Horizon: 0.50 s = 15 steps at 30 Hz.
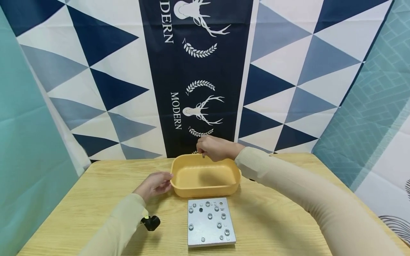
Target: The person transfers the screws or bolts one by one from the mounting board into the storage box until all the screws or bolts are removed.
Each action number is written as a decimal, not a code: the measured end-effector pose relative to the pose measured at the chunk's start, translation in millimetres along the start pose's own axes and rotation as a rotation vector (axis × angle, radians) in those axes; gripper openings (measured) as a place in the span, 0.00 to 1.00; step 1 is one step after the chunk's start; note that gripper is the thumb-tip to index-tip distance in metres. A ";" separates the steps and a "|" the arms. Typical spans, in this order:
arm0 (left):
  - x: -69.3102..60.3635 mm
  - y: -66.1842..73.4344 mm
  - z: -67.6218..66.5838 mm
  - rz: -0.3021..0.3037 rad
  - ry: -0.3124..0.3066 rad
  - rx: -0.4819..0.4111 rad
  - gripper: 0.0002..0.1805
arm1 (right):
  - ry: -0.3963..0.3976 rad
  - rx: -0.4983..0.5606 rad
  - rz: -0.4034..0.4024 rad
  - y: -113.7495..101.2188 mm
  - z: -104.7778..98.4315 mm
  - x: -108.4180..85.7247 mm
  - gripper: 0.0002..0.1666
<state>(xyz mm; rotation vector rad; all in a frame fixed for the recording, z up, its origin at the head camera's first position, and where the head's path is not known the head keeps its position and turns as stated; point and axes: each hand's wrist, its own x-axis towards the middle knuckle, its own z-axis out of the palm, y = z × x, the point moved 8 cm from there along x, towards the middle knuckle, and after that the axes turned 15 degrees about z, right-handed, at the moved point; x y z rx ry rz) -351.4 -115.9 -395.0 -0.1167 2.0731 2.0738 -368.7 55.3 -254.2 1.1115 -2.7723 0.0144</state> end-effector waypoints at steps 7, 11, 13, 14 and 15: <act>-0.7 -1.8 -1.2 0.001 0.019 -0.012 0.22 | -0.029 0.037 0.012 3.1 16.4 17.0 0.09; 1.6 -0.7 -1.5 0.017 0.004 -0.021 0.20 | -0.059 0.042 0.015 5.9 28.5 22.9 0.09; 1.7 0.0 -1.8 0.019 0.004 -0.022 0.20 | -0.074 0.047 0.012 6.6 33.4 25.6 0.08; 2.0 0.0 -2.2 0.020 0.008 -0.023 0.20 | -0.077 0.048 0.009 6.7 35.2 27.1 0.08; 2.5 -0.1 -2.8 0.017 0.015 -0.025 0.20 | -0.078 0.049 0.008 6.9 36.4 28.7 0.08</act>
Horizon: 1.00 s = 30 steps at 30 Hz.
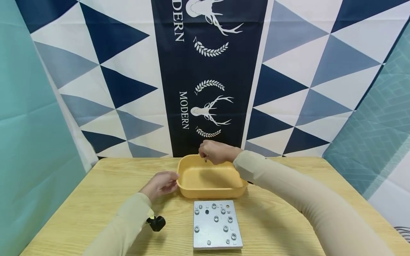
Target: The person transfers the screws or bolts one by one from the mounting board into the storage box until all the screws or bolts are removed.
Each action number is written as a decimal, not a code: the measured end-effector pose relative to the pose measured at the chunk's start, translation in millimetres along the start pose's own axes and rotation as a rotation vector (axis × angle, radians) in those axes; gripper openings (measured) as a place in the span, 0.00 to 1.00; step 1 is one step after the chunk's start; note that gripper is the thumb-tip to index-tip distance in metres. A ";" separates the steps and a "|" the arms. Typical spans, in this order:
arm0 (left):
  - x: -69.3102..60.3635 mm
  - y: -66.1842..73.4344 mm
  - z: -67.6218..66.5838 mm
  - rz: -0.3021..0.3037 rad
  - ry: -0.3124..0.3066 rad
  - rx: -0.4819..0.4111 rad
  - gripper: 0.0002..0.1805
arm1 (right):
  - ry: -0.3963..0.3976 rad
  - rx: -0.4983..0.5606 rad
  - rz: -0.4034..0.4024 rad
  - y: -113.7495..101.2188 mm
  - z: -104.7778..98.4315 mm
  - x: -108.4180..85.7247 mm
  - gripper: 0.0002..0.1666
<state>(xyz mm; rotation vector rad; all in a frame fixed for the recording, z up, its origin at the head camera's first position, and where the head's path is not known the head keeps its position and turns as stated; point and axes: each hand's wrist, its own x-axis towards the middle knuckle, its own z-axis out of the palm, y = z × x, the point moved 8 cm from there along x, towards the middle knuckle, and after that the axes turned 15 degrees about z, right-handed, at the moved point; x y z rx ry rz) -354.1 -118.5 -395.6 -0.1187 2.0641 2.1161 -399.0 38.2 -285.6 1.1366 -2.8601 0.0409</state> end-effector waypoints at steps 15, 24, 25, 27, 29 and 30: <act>4.4 -6.7 -0.9 -0.017 0.039 0.003 0.18 | -0.001 0.022 -0.080 -2.9 20.4 1.7 0.10; -0.2 -7.1 2.1 -0.003 0.022 0.004 0.18 | -0.010 -0.052 -0.049 -1.6 16.2 -5.7 0.13; -0.3 -7.2 1.6 -0.003 0.023 0.007 0.18 | -0.013 -0.055 -0.049 -2.1 14.7 -7.0 0.14; -0.3 -6.9 0.8 -0.002 0.030 0.005 0.17 | -0.016 -0.058 -0.047 -2.7 11.4 -10.5 0.15; -0.2 -6.2 0.0 -0.001 0.037 0.002 0.17 | -0.021 -0.057 -0.042 -3.5 7.9 -15.5 0.15; 0.1 -6.2 -0.2 0.000 0.036 0.002 0.17 | -0.022 -0.056 -0.041 -4.0 6.1 -18.6 0.15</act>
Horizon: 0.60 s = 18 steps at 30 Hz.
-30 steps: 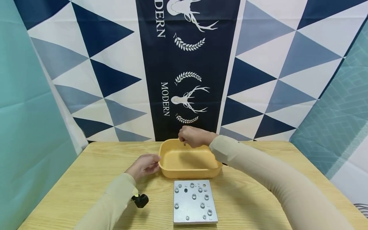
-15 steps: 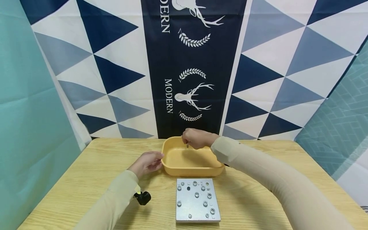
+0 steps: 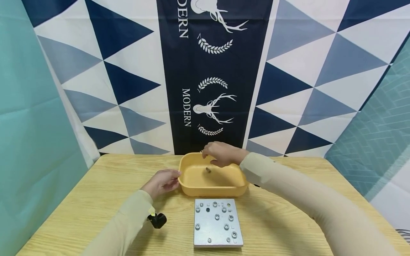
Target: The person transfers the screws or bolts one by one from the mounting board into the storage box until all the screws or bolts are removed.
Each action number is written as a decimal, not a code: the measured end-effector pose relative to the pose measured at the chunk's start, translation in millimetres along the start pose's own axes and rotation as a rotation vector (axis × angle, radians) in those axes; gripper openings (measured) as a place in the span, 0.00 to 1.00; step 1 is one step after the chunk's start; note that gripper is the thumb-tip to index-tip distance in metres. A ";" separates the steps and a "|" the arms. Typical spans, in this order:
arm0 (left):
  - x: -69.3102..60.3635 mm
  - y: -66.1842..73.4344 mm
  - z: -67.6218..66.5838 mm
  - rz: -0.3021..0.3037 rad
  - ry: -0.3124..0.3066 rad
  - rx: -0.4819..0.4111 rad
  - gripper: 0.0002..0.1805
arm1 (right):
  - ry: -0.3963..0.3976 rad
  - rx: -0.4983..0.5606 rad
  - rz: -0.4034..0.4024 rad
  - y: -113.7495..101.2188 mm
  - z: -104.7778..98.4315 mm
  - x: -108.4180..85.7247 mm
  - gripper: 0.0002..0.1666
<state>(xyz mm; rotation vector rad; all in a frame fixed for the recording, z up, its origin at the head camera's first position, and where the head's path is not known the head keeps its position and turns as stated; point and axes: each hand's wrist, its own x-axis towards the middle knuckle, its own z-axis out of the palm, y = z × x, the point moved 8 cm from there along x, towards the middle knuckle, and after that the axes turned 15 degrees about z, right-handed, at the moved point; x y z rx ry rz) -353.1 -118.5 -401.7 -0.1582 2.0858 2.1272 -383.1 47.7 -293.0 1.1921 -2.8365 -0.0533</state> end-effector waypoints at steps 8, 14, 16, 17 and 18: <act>-0.5 2.1 1.2 -0.004 -0.015 0.003 0.19 | 0.038 0.006 -0.045 -16.4 -11.1 -31.1 0.15; -2.1 2.8 0.5 0.004 -0.022 -0.006 0.19 | 0.056 0.004 -0.094 -31.6 -12.1 -55.8 0.16; -2.1 3.6 0.6 0.007 -0.029 0.001 0.19 | 0.059 0.009 -0.094 -34.3 -11.7 -63.5 0.16; -2.2 4.2 1.1 0.007 -0.031 0.002 0.19 | 0.058 0.012 -0.092 -35.2 -11.1 -67.3 0.16; -2.1 4.6 1.7 0.007 -0.035 0.003 0.19 | 0.059 0.013 -0.088 -36.0 -10.8 -71.1 0.16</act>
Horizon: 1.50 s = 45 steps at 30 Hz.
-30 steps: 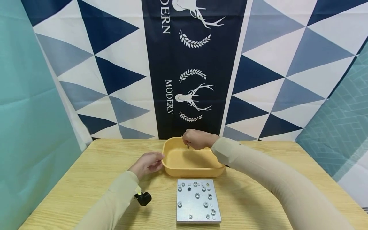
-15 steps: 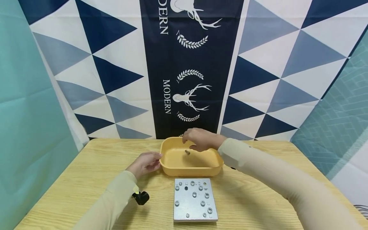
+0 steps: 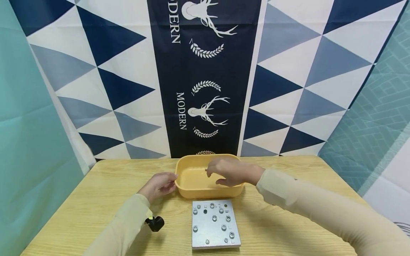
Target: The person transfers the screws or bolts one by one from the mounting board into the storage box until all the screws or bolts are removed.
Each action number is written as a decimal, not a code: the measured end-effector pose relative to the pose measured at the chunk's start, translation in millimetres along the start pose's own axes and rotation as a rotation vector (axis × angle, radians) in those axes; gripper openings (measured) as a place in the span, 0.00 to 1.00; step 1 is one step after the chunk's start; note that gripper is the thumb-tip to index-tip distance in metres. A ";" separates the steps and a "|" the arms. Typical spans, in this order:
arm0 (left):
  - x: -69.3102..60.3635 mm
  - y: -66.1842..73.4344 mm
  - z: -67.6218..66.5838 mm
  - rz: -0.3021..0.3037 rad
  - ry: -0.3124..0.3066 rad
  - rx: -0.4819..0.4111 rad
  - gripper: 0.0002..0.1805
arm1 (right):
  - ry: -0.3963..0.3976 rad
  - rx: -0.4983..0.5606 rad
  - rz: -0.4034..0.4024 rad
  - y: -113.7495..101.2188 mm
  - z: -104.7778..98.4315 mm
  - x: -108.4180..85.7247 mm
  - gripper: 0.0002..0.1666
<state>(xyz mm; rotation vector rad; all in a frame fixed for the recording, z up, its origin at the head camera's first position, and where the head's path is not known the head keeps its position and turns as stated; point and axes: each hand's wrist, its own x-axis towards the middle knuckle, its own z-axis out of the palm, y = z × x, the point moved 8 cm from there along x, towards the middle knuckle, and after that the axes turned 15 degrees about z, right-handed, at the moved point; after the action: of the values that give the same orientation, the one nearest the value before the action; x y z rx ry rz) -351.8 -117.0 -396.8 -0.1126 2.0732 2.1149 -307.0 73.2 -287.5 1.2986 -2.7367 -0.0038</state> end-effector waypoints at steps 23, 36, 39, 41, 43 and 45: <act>2.5 -5.1 2.4 -0.004 -0.016 0.009 0.20 | 0.166 -0.026 -0.084 -31.2 2.4 -59.2 0.13; 1.0 -6.8 0.5 -0.015 -0.005 0.019 0.20 | 0.230 -0.176 -0.113 -52.1 12.6 -80.0 0.14; 0.5 -5.9 0.4 -0.019 -0.002 0.014 0.20 | 0.236 -0.180 -0.128 -56.0 15.0 -83.1 0.14; 0.1 -4.8 0.2 -0.018 -0.001 0.017 0.20 | 0.231 -0.174 -0.130 -57.1 17.1 -84.7 0.14; -0.2 -3.2 0.5 -0.012 -0.006 0.021 0.20 | 0.220 -0.170 -0.125 -57.5 19.7 -85.6 0.14; -0.4 -1.8 1.0 -0.006 -0.014 0.021 0.20 | 0.208 -0.167 -0.119 -57.6 22.5 -86.4 0.13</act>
<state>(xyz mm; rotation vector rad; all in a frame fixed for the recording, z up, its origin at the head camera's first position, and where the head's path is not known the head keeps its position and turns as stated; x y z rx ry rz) -351.0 -116.0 -398.5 -0.1009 2.0836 2.0835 -210.7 102.4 -321.4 1.3310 -2.4277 -0.0996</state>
